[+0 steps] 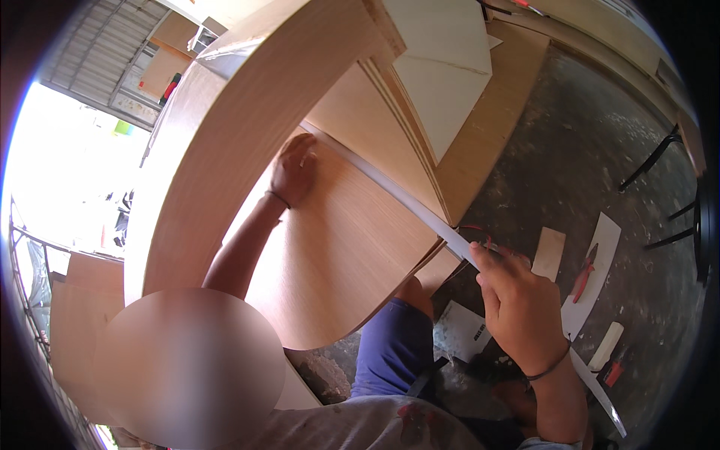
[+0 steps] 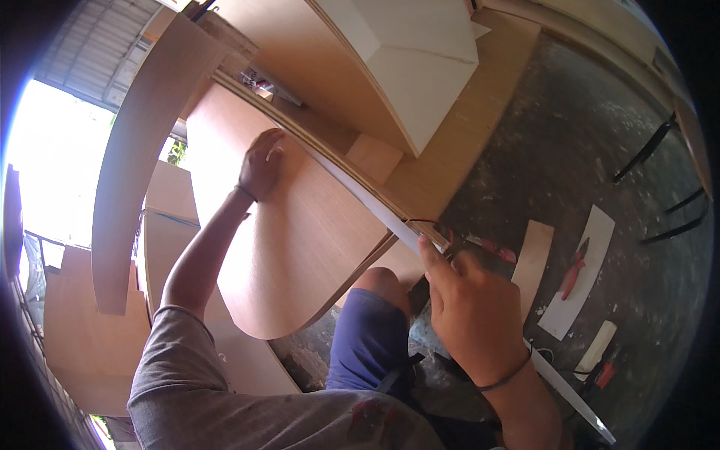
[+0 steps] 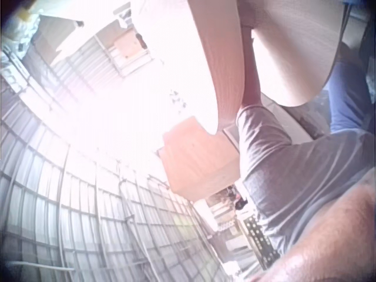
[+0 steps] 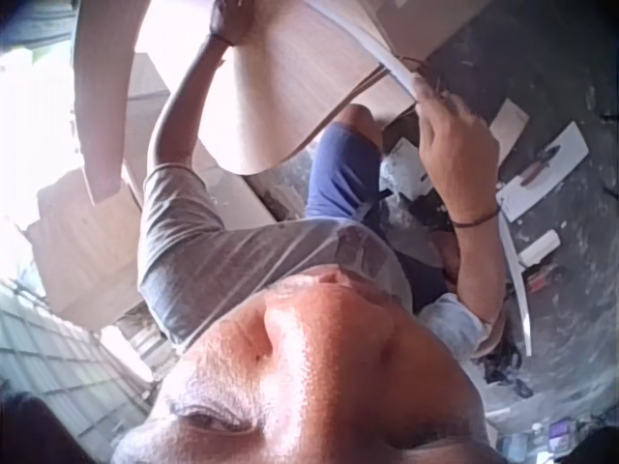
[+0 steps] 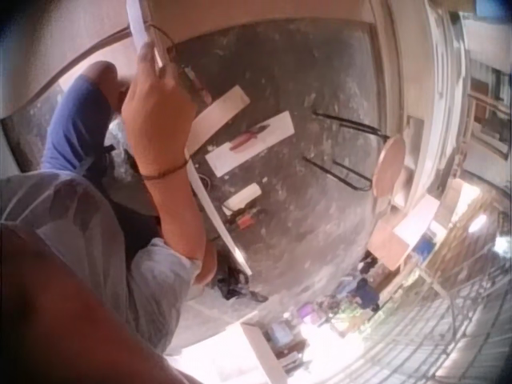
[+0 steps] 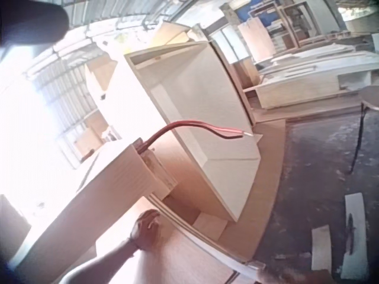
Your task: The person installs an LED light strip into a pre-cut channel in a curved wooden shelf, using a power drill to connect wires and pressing the strip into place by hand.
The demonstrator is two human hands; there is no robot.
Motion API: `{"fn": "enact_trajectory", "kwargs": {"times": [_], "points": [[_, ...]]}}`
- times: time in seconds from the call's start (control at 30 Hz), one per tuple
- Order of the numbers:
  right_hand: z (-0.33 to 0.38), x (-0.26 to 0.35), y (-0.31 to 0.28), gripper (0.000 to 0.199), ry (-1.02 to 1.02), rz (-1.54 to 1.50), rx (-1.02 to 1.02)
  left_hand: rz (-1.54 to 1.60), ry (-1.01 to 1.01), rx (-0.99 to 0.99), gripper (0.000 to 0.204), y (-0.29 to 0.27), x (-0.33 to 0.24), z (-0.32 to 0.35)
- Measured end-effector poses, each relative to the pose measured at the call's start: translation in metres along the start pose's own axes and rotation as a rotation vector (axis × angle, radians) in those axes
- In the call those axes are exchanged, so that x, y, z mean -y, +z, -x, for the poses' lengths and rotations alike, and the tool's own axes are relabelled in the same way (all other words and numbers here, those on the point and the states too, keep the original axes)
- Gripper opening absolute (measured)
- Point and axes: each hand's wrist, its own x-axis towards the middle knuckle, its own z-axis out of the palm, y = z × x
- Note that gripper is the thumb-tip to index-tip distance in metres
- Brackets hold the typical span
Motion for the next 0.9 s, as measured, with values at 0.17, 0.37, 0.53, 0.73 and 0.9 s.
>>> {"fn": "enact_trajectory", "kwargs": {"times": [0.17,0.37,0.53,0.73,0.9], "points": [[0.0,-0.004,-0.007,0.041,0.003,0.03,0.025,0.018,-0.008,0.119,0.038,0.004,0.012,-0.018],[-0.004,-0.004,-0.001,0.045,0.018,0.018,0.102,-0.098,0.005,0.144,0.041,0.024,0.04,-0.01],[0.002,-0.006,-0.014,0.042,0.02,0.006,0.034,-0.216,0.047,0.121,0.04,0.03,0.034,-0.023],[0.007,-0.001,-0.005,0.029,0.11,-0.103,0.001,0.019,0.167,-0.074,0.024,0.005,-0.024,0.0],[-0.001,0.008,-0.022,0.019,0.186,-0.068,0.005,0.303,0.261,0.098,0.036,-0.003,-0.185,0.036]]}}
